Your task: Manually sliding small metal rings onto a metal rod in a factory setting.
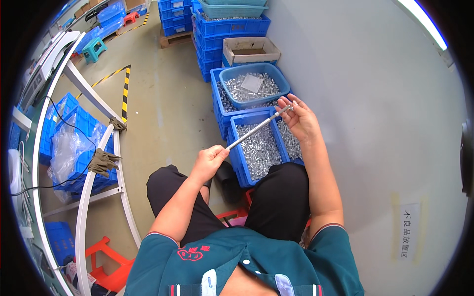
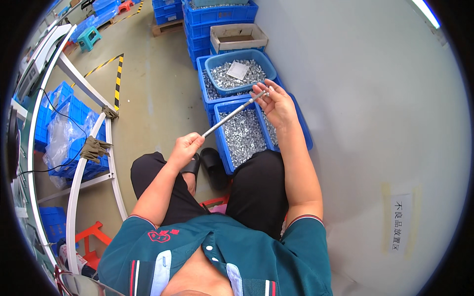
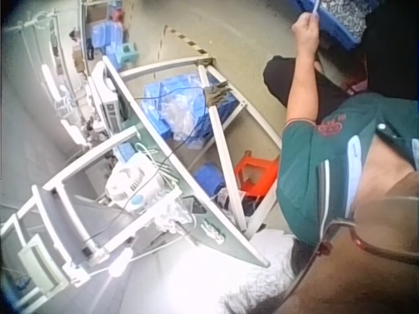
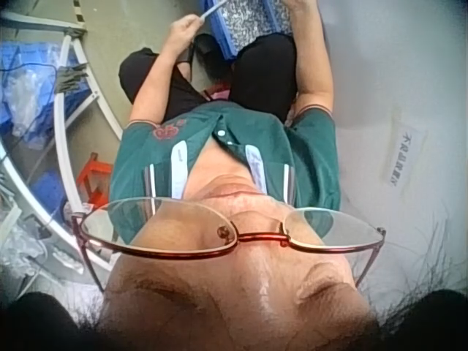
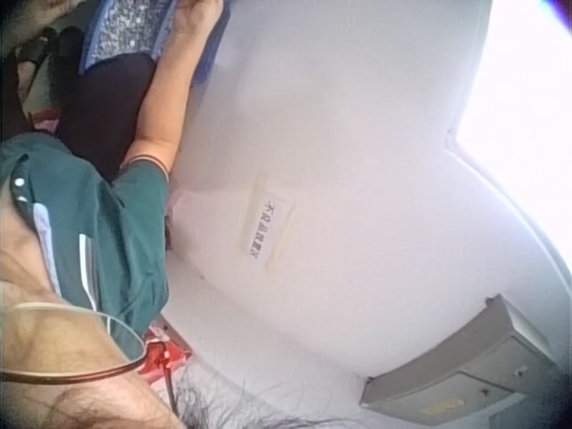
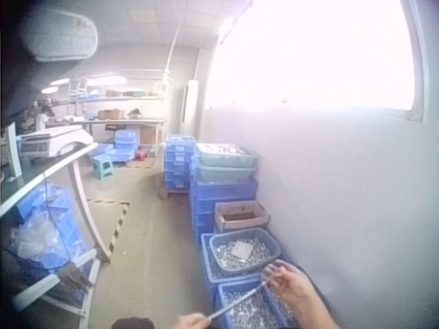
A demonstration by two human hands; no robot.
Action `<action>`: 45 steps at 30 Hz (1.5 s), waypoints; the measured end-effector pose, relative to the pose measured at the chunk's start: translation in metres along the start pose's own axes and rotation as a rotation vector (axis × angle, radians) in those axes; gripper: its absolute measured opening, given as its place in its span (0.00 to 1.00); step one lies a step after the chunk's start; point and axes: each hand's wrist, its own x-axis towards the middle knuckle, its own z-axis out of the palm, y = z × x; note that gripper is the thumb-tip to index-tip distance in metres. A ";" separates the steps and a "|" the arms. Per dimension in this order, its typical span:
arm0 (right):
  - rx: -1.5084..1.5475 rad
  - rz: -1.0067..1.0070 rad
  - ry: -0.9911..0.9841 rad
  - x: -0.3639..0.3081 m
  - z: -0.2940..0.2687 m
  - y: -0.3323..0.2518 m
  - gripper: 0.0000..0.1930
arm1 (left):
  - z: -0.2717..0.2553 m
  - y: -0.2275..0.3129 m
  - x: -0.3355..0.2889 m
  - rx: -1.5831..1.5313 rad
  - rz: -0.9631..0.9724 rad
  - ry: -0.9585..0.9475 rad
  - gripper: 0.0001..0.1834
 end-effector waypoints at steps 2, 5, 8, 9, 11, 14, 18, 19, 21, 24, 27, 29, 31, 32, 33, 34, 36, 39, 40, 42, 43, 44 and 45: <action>-0.062 -0.032 0.003 0.000 -0.001 0.000 0.17 | 0.000 0.000 0.000 0.014 0.010 -0.002 0.15; -0.161 -0.036 -0.039 -0.003 0.001 -0.002 0.17 | 0.000 0.000 -0.001 0.031 0.015 0.002 0.15; -0.233 -0.039 -0.069 -0.004 0.005 -0.005 0.18 | -0.001 0.001 -0.001 0.038 0.010 0.007 0.15; -0.233 -0.039 -0.068 -0.005 0.005 -0.006 0.18 | -0.002 0.001 -0.001 0.042 0.009 0.007 0.15; -0.288 -0.046 -0.095 -0.005 0.007 -0.005 0.17 | -0.004 -0.001 -0.001 0.052 0.015 0.011 0.15; -0.336 -0.051 -0.119 -0.005 0.010 -0.006 0.16 | -0.006 0.001 -0.001 0.068 0.014 0.017 0.15; -0.357 -0.060 -0.128 -0.002 0.011 -0.005 0.15 | -0.009 -0.002 0.000 0.068 0.017 0.018 0.15; -0.381 -0.057 -0.138 -0.002 0.011 -0.006 0.14 | -0.010 -0.002 0.000 0.069 0.016 0.019 0.15; -0.404 -0.055 -0.151 -0.001 0.009 -0.008 0.14 | -0.013 0.001 0.000 0.064 0.025 0.005 0.14; -0.350 -0.029 -0.228 0.000 0.005 -0.010 0.14 | -0.015 0.003 0.000 0.027 0.021 -0.010 0.13; -0.247 0.044 -0.294 0.001 -0.003 -0.003 0.13 | -0.013 0.001 -0.001 -0.015 0.009 -0.028 0.13; -0.157 0.163 -0.336 -0.001 -0.001 -0.001 0.15 | -0.012 0.001 -0.002 -0.012 0.011 -0.023 0.13; -0.161 0.210 -0.321 -0.004 0.006 0.000 0.17 | -0.010 0.000 -0.002 -0.009 0.011 -0.018 0.14; -0.164 0.258 -0.304 -0.006 0.009 0.001 0.19 | -0.009 -0.001 -0.001 -0.024 0.027 -0.017 0.14; -0.163 0.261 -0.305 -0.006 0.010 0.004 0.19 | -0.008 -0.002 -0.002 -0.038 0.043 -0.016 0.14; -0.197 0.235 -0.286 -0.004 0.009 0.006 0.20 | -0.006 0.001 -0.001 -0.039 0.042 -0.016 0.14; -0.230 0.214 -0.265 -0.002 0.006 0.009 0.21 | -0.003 0.007 -0.001 -0.075 -0.034 -0.028 0.15; -0.492 0.120 -0.242 0.002 0.003 0.017 0.21 | 0.000 0.008 0.000 -0.113 -0.048 -0.032 0.15; -0.637 0.136 -0.287 0.001 0.004 0.020 0.20 | 0.000 0.006 0.001 -0.113 -0.061 -0.028 0.15; -0.853 0.172 -0.345 0.001 0.004 0.023 0.19 | 0.001 -0.003 0.005 -0.147 -0.089 -0.027 0.16; -0.884 0.183 -0.369 0.007 -0.004 0.024 0.19 | 0.003 -0.006 0.009 -0.112 -0.065 -0.007 0.16; -0.830 0.215 -0.326 0.008 -0.008 0.023 0.18 | 0.004 -0.005 0.010 -0.156 -0.074 0.001 0.16; -0.781 0.224 -0.286 0.017 -0.017 0.026 0.18 | 0.005 -0.003 0.012 -0.200 -0.084 0.010 0.15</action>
